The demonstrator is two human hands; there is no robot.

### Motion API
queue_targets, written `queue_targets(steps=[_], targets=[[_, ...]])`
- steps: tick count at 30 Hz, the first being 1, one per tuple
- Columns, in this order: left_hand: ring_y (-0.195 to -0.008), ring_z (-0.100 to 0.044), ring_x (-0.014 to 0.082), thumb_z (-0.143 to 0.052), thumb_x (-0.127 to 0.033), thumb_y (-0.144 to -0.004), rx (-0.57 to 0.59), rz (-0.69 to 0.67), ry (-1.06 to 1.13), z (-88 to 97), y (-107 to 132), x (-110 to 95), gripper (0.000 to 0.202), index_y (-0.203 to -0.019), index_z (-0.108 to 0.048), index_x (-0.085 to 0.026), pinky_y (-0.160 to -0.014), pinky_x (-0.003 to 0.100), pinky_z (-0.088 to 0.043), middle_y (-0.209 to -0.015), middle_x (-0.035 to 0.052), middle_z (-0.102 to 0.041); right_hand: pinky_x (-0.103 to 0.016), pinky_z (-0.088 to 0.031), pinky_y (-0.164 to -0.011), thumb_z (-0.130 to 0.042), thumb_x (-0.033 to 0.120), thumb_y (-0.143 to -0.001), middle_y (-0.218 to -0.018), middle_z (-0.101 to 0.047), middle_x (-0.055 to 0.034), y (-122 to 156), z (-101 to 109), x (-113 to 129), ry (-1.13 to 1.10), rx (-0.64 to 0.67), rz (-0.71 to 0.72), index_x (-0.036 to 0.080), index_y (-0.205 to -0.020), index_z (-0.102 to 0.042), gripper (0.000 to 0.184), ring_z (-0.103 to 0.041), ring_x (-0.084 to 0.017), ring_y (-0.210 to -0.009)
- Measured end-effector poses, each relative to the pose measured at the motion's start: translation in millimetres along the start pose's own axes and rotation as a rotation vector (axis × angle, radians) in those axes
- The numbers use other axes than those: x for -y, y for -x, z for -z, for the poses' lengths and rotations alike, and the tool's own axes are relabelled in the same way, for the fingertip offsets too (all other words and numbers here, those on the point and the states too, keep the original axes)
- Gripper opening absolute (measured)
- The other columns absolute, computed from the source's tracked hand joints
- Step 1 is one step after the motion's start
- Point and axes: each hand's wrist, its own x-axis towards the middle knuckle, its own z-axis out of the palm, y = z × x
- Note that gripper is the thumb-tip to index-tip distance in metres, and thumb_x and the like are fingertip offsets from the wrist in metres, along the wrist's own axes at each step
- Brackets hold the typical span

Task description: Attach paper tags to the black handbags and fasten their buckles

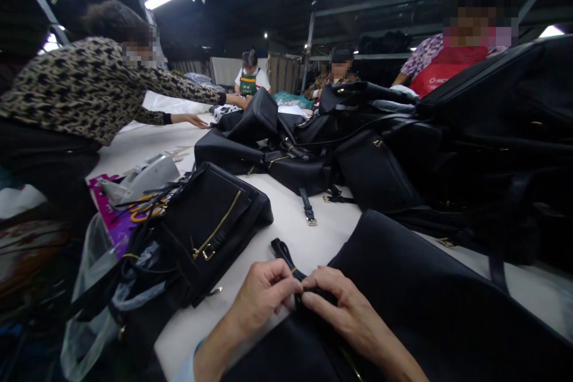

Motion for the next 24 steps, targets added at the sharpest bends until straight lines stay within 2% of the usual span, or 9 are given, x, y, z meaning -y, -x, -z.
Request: queue_targets(steps=[4, 8, 10, 12, 14, 16, 18, 21, 24], targets=[[-0.033, -0.046, 0.0062, -0.068, -0.046, -0.072, 0.117, 0.102, 0.155, 2.4, -0.1, -0.5, 0.033, -0.066, -0.054, -0.017, -0.032, 0.017, -0.028, -0.050, -0.0017, -0.060, -0.036, -0.037, -0.085, -0.057, 0.044, -0.086, -0.080, -0.065, -0.0019, -1.2, 2.0, -0.9, -0.037, 0.015, -0.001, 0.025, -0.078, -0.070, 0.024, -0.056, -0.024, -0.088], [-0.034, -0.052, 0.0090, -0.066, -0.056, -0.072, 0.205, 0.122, 0.220, 4.3, -1.8, -0.7, 0.041, -0.070, -0.053, -0.017, -0.030, 0.017, -0.034, -0.055, 0.0014, -0.065, -0.034, -0.038, -0.082, -0.056, 0.045, -0.086, -0.079, -0.064, -0.0013, -1.1, 3.8, -0.3, -0.087, 0.008, 0.013, 0.023, -0.072, -0.066, 0.028, -0.056, -0.022, -0.083], [-0.035, -0.052, 0.0097, -0.062, -0.063, -0.073, 0.213, 0.115, 0.219, 4.4, -1.6, -1.6, 0.046, -0.070, -0.053, -0.017, -0.031, 0.018, -0.032, -0.055, 0.0025, -0.065, -0.033, -0.038, -0.081, -0.056, 0.043, -0.087, -0.078, -0.063, -0.0010, -1.1, 4.1, 0.4, -0.097, 0.007, 0.016, 0.022, -0.071, -0.065, 0.028, -0.056, -0.020, -0.081], [-0.036, -0.048, 0.0080, -0.055, -0.067, -0.077, 0.169, 0.059, 0.163, 3.7, -0.5, -2.4, 0.050, -0.068, -0.053, -0.017, -0.034, 0.019, -0.029, -0.053, 0.0010, -0.060, -0.033, -0.039, -0.081, -0.056, 0.042, -0.087, -0.078, -0.063, -0.0007, -1.1, 3.7, 1.1, -0.094, 0.006, 0.020, 0.022, -0.071, -0.065, 0.027, -0.056, -0.020, -0.080], [-0.042, -0.041, 0.0064, -0.058, -0.062, -0.078, 0.098, -0.041, 0.044, 1.9, 1.2, -2.2, 0.047, -0.065, -0.054, -0.017, -0.041, 0.019, -0.027, -0.050, -0.0032, -0.052, -0.033, -0.040, -0.082, -0.057, 0.042, -0.087, -0.078, -0.064, -0.0007, -1.1, 2.7, 1.7, -0.083, -0.004, 0.028, 0.022, -0.072, -0.066, 0.026, -0.056, -0.020, -0.081], [-0.048, -0.037, 0.0060, -0.068, -0.050, -0.074, 0.040, -0.133, -0.075, -0.2, 2.5, -0.8, 0.039, -0.061, -0.052, -0.017, -0.046, 0.020, -0.027, -0.051, -0.0063, -0.044, -0.033, -0.040, -0.082, -0.058, 0.043, -0.087, -0.078, -0.064, -0.0008, -1.1, 1.4, 1.9, -0.069, -0.020, 0.037, 0.023, -0.072, -0.067, 0.026, -0.057, -0.021, -0.083], [-0.050, -0.037, 0.0063, -0.072, -0.039, -0.073, 0.030, -0.164, -0.136, -2.0, 3.3, 0.9, 0.034, -0.058, -0.051, -0.017, -0.048, 0.020, -0.027, -0.051, -0.0068, -0.043, -0.033, -0.041, -0.082, -0.060, 0.044, -0.086, -0.076, -0.064, -0.0006, -1.2, 0.3, 1.5, -0.060, -0.036, 0.046, 0.023, -0.072, -0.067, 0.026, -0.057, -0.021, -0.084], [-0.043, -0.038, 0.0057, -0.066, -0.032, -0.076, 0.076, -0.098, -0.082, -2.5, 3.5, 1.5, 0.027, -0.058, -0.052, -0.017, -0.043, 0.020, -0.026, -0.048, -0.0054, -0.050, -0.032, -0.040, -0.083, -0.061, 0.043, -0.086, -0.073, -0.062, 0.0001, -1.2, -0.2, 0.0, -0.065, -0.041, 0.060, 0.023, -0.072, -0.068, 0.026, -0.057, -0.021, -0.083], [-0.035, -0.035, 0.0041, -0.063, -0.031, -0.074, 0.162, 0.014, 0.055, 0.6, 3.2, -0.5, 0.020, -0.062, -0.054, -0.017, -0.035, 0.019, -0.022, -0.049, -0.0035, -0.057, -0.032, -0.040, -0.083, -0.060, 0.040, -0.087, -0.075, -0.061, 0.0002, -1.0, 1.0, -1.8, -0.070, -0.017, 0.066, 0.023, -0.073, -0.067, 0.023, -0.057, -0.020, -0.083]])
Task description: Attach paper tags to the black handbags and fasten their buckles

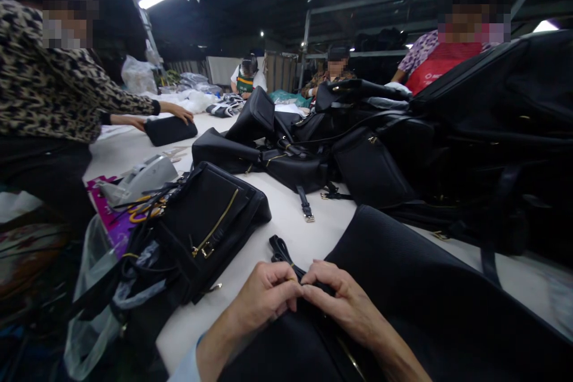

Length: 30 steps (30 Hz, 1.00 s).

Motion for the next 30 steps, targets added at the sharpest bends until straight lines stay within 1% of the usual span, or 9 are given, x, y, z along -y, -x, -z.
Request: queue_targets(steps=[5, 8, 11, 14, 17, 19, 21, 25, 30], targets=[[-0.035, -0.049, 0.0055, -0.065, -0.040, -0.076, 0.157, 0.074, 0.131, 8.7, 1, -2, 0.026, -0.073, -0.059, -0.015, -0.031, 0.016, -0.033, -0.063, 0.0031, -0.070, -0.031, -0.042, -0.076, -0.058, 0.040, -0.086, -0.076, -0.063, -0.0004, 1, 3, 0, 0.005, 0.019, 0.008, 0.023, -0.072, -0.065, 0.023, -0.058, -0.019, -0.080], [-0.038, -0.055, 0.0069, -0.067, -0.043, -0.077, 0.180, 0.072, 0.168, 11.5, 2, -1, 0.029, -0.075, -0.060, -0.014, -0.033, 0.015, -0.038, -0.068, 0.0054, -0.072, -0.036, -0.043, -0.086, -0.057, 0.035, -0.087, -0.072, -0.063, 0.0002, 1, 0, -1, 0.051, -0.008, 0.052, 0.023, -0.071, -0.064, 0.021, -0.059, -0.019, -0.077], [-0.039, -0.057, 0.0074, -0.068, -0.042, -0.076, 0.149, 0.076, 0.160, 13.4, 3, 1, 0.029, -0.076, -0.060, -0.014, -0.035, 0.015, -0.040, -0.070, 0.0055, -0.072, -0.042, -0.038, -0.099, -0.055, 0.028, -0.088, -0.064, -0.058, 0.0027, 1, -9, -3, 0.243, -0.135, 0.244, 0.023, -0.068, -0.059, 0.021, -0.056, -0.016, -0.067], [-0.043, -0.060, 0.0096, -0.067, -0.045, -0.075, 0.113, 0.081, 0.149, 17.4, 3, 2, 0.033, -0.080, -0.062, -0.013, -0.036, 0.018, -0.042, -0.071, 0.0049, -0.071, -0.039, -0.042, -0.090, -0.050, 0.020, -0.090, -0.061, -0.053, 0.0019, 2, -20, -3, 0.522, -0.274, 0.460, 0.022, -0.067, -0.057, 0.025, -0.051, -0.015, -0.063], [-0.036, -0.052, 0.0082, -0.060, -0.060, -0.076, 0.057, 0.062, 0.087, 21.3, 2, 3, 0.046, -0.078, -0.061, -0.014, -0.032, 0.018, -0.032, -0.059, 0.0014, -0.064, -0.035, -0.041, -0.079, -0.047, 0.014, -0.092, -0.062, -0.053, -0.0007, 4, -27, 0, 0.745, -0.336, 0.566, 0.021, -0.066, -0.057, 0.028, -0.047, -0.017, -0.065], [-0.031, -0.040, 0.0056, -0.051, -0.072, -0.076, 0.031, 0.046, 0.025, 21.2, 1, 3, 0.057, -0.069, -0.058, -0.015, -0.031, 0.018, -0.023, -0.047, -0.0019, -0.056, -0.034, -0.040, -0.077, -0.047, 0.012, -0.092, -0.062, -0.053, -0.0012, 4, -30, 3, 0.827, -0.351, 0.591, 0.020, -0.065, -0.057, 0.030, -0.046, -0.017, -0.066], [-0.031, -0.033, 0.0044, -0.051, -0.076, -0.074, 0.017, 0.032, -0.012, 18.3, 0, 3, 0.061, -0.059, -0.054, -0.017, -0.033, 0.019, -0.019, -0.040, -0.0044, -0.047, -0.033, -0.040, -0.076, -0.048, 0.011, -0.092, -0.062, -0.052, -0.0011, 5, -32, 5, 0.863, -0.364, 0.614, 0.020, -0.064, -0.056, 0.031, -0.046, -0.017, -0.067], [-0.036, -0.035, 0.0043, -0.069, -0.060, -0.071, 0.012, 0.044, -0.017, 11.0, 0, 2, 0.051, -0.052, -0.047, -0.018, -0.037, 0.019, -0.021, -0.040, -0.0065, -0.042, -0.032, -0.039, -0.072, -0.048, 0.011, -0.093, -0.060, -0.051, -0.0009, 4, -32, 6, 0.857, -0.384, 0.648, 0.019, -0.060, -0.052, 0.034, -0.045, -0.017, -0.066], [-0.029, -0.037, 0.0042, -0.065, -0.054, -0.075, 0.150, 0.152, 0.079, 15.1, 2, 3, 0.041, -0.062, -0.053, -0.017, -0.032, 0.018, -0.020, -0.042, -0.0040, -0.055, -0.031, -0.036, -0.068, -0.048, 0.013, -0.093, -0.062, -0.052, -0.0011, 4, -32, 4, 0.792, -0.381, 0.605, 0.019, -0.064, -0.054, 0.030, -0.045, -0.017, -0.066]])
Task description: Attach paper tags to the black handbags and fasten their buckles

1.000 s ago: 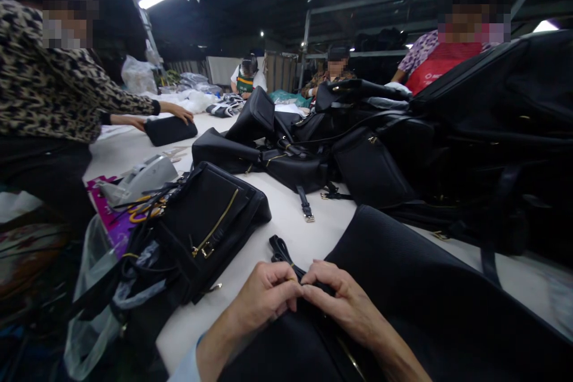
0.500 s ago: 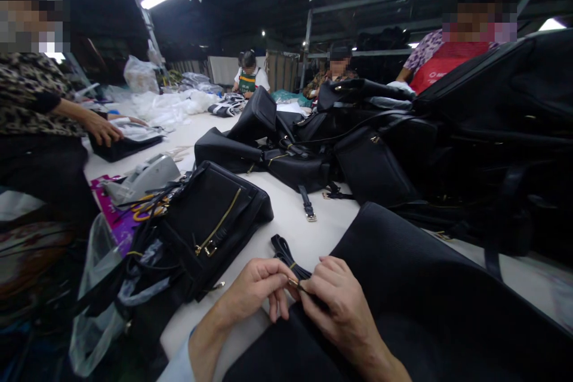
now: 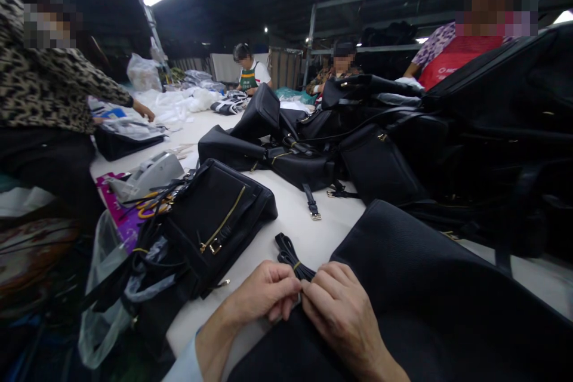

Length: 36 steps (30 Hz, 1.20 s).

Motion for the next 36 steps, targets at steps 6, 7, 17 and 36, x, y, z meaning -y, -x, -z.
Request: queue_targets(steps=[6, 7, 17, 36], targets=[[-0.031, -0.052, 0.0060, -0.063, -0.055, -0.078, 0.148, 0.015, 0.112, 7.7, 4, 0, 0.042, -0.077, -0.058, -0.014, -0.026, 0.014, -0.022, -0.055, 0.0020, -0.067, -0.031, -0.034, -0.066, -0.046, 0.014, -0.095, -0.064, -0.052, -0.0012, 0, 2, -3, -0.140, -0.033, -0.014, 0.018, -0.072, -0.057, 0.026, -0.045, -0.017, -0.066], [-0.033, -0.054, 0.0063, -0.063, -0.054, -0.079, 0.157, 0.010, 0.118, 8.5, 4, 1, 0.041, -0.078, -0.058, -0.013, -0.027, 0.014, -0.024, -0.058, 0.0030, -0.068, -0.031, -0.034, -0.066, -0.046, 0.015, -0.096, -0.065, -0.052, -0.0016, 0, 3, -4, -0.159, -0.032, -0.015, 0.018, -0.074, -0.058, 0.025, -0.045, -0.017, -0.067], [-0.029, -0.043, 0.0042, -0.061, -0.063, -0.076, -0.006, -0.038, 0.034, 4.3, -1, 7, 0.050, -0.065, -0.056, -0.014, -0.029, 0.015, -0.018, -0.043, -0.0016, -0.056, -0.032, -0.032, -0.067, -0.046, 0.013, -0.095, -0.066, -0.052, -0.0020, 2, 0, -3, -0.134, 0.037, -0.014, 0.018, -0.069, -0.053, 0.028, -0.044, -0.018, -0.069], [-0.041, -0.038, 0.0055, -0.054, -0.037, -0.083, -0.112, -0.234, -0.034, 5.9, 8, -4, 0.025, -0.075, -0.059, -0.014, -0.041, 0.018, -0.027, -0.053, -0.0035, -0.053, -0.032, -0.034, -0.075, -0.042, 0.036, -0.095, -0.076, -0.053, -0.0001, -11, 18, -16, -0.696, 0.462, -0.529, 0.022, -0.073, -0.052, 0.028, -0.048, -0.019, -0.079]])
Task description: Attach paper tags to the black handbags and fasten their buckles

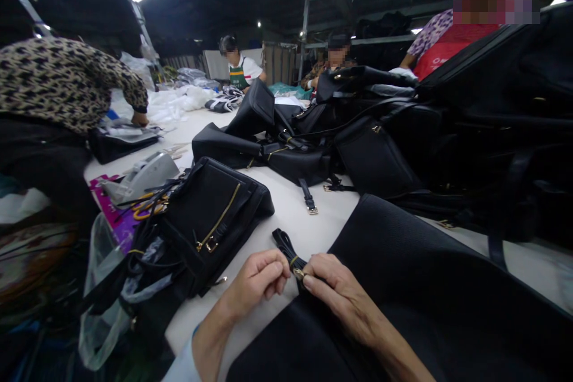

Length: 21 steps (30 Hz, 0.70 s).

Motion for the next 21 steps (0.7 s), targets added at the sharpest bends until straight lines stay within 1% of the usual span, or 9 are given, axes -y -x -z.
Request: queue_targets(steps=[3, 6, 8, 10, 13, 15, 17, 18, 21], targets=[[-0.057, -0.048, 0.0088, -0.057, -0.023, -0.078, -0.094, -0.172, -0.144, -5.7, 0, 0, 0.010, -0.084, -0.060, -0.015, -0.053, 0.020, -0.038, -0.069, -0.0008, -0.057, -0.031, -0.033, -0.076, -0.043, 0.037, -0.093, -0.077, -0.055, -0.0005, -1, 1, 1, -0.050, 0.011, -0.023, 0.022, -0.072, -0.052, 0.027, -0.048, -0.019, -0.081], [-0.066, -0.053, 0.0111, -0.060, -0.012, -0.074, -0.143, -0.368, -0.335, -11.9, -1, 1, 0.018, -0.091, -0.062, -0.016, -0.056, 0.021, -0.041, -0.080, 0.0017, -0.059, -0.031, -0.033, -0.076, -0.044, 0.037, -0.090, -0.076, -0.055, -0.0004, -3, 2, 2, -0.087, 0.012, -0.041, 0.022, -0.070, -0.052, 0.026, -0.048, -0.019, -0.080], [-0.066, -0.054, 0.0113, -0.061, -0.010, -0.077, -0.166, -0.501, -0.410, -13.8, -2, 2, 0.018, -0.093, -0.063, -0.017, -0.057, 0.022, -0.043, -0.081, 0.0022, -0.059, -0.031, -0.032, -0.075, -0.045, 0.036, -0.088, -0.074, -0.054, 0.0000, -4, 3, 3, -0.121, 0.009, -0.068, 0.022, -0.069, -0.052, 0.025, -0.046, -0.019, -0.078], [-0.067, -0.056, 0.0118, -0.060, -0.009, -0.081, -0.183, -0.603, -0.461, -13.6, -2, 4, 0.017, -0.095, -0.064, -0.018, -0.059, 0.022, -0.046, -0.082, 0.0028, -0.061, -0.030, -0.032, -0.073, -0.046, 0.036, -0.086, -0.071, -0.052, 0.0008, -5, 5, 2, -0.165, 0.004, -0.085, 0.021, -0.067, -0.051, 0.025, -0.045, -0.018, -0.075], [-0.072, -0.058, 0.0125, -0.059, -0.007, -0.084, -0.218, -0.688, -0.585, -12.5, -2, 9, 0.024, -0.103, -0.062, -0.021, -0.061, 0.023, -0.048, -0.091, 0.0044, -0.061, -0.029, -0.031, -0.066, -0.047, 0.037, -0.084, -0.064, -0.045, 0.0024, -8, 7, 0, -0.280, 0.020, -0.105, 0.021, -0.063, -0.047, 0.026, -0.041, -0.016, -0.068], [-0.080, -0.059, 0.0146, -0.059, -0.005, -0.083, -0.244, -0.749, -0.693, -13.1, -2, 12, 0.030, -0.107, -0.061, -0.023, -0.068, 0.025, -0.051, -0.096, 0.0053, -0.061, -0.028, -0.029, -0.061, -0.048, 0.039, -0.082, -0.062, -0.040, 0.0035, -9, 7, 0, -0.376, 0.048, -0.144, 0.021, -0.063, -0.047, 0.026, -0.037, -0.015, -0.063], [-0.085, -0.059, 0.0160, -0.059, -0.004, -0.083, -0.278, -0.827, -0.800, -15.2, -2, 14, 0.030, -0.107, -0.060, -0.023, -0.073, 0.028, -0.052, -0.095, 0.0057, -0.060, -0.027, -0.027, -0.058, -0.050, 0.040, -0.079, -0.061, -0.037, 0.0042, -10, 7, -1, -0.442, 0.061, -0.184, 0.021, -0.063, -0.046, 0.026, -0.034, -0.014, -0.061], [-0.084, -0.059, 0.0161, -0.059, -0.004, -0.083, -0.298, -0.864, -0.853, -16.6, -2, 14, 0.028, -0.105, -0.061, -0.022, -0.073, 0.028, -0.052, -0.094, 0.0058, -0.060, -0.027, -0.027, -0.057, -0.051, 0.040, -0.079, -0.061, -0.036, 0.0044, -11, 7, 0, -0.459, 0.066, -0.195, 0.021, -0.062, -0.046, 0.026, -0.033, -0.014, -0.060], [-0.075, -0.057, 0.0148, -0.058, -0.004, -0.084, -0.332, -0.931, -0.991, -20.7, -3, 11, 0.019, -0.096, -0.061, -0.019, -0.065, 0.025, -0.050, -0.086, 0.0056, -0.061, -0.027, -0.025, -0.055, -0.052, 0.041, -0.077, -0.060, -0.034, 0.0049, -11, 6, 0, -0.479, 0.069, -0.211, 0.021, -0.061, -0.044, 0.026, -0.030, -0.013, -0.058]])
